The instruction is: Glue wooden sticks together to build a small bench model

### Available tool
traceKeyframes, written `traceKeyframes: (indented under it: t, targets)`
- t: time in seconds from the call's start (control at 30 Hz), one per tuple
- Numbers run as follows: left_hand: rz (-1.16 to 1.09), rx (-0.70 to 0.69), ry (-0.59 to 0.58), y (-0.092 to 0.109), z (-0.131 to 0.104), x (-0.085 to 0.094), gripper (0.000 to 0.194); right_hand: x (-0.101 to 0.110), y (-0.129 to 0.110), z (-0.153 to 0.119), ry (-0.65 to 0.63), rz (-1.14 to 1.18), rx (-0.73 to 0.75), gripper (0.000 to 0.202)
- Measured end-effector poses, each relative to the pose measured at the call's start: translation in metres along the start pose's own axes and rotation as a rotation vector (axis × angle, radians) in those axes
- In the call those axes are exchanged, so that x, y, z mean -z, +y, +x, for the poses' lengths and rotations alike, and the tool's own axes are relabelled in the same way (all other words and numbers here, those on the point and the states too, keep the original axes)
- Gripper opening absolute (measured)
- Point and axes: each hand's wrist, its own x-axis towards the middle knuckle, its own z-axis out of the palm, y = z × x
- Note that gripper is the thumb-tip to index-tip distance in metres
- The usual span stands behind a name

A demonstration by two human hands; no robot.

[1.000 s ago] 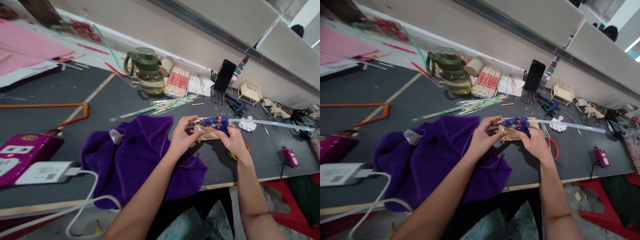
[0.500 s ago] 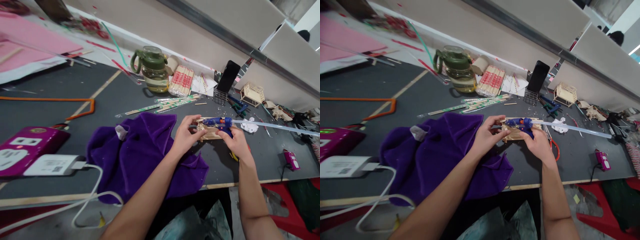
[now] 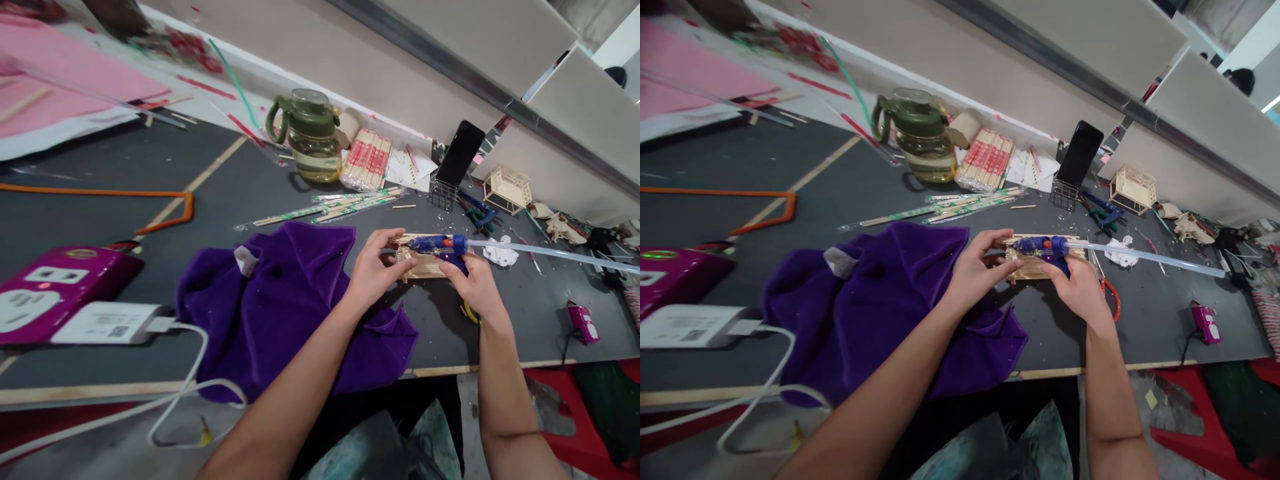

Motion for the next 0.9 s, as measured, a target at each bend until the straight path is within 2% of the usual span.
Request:
traceKeyframes:
  t: [0.9]
  targets:
    - [0.008,-0.008,0.003,0.0018,-0.0004,0.0009,0.050,0.0047,0.0036,-0.0015,0.019,0.024,0.021,0.031]
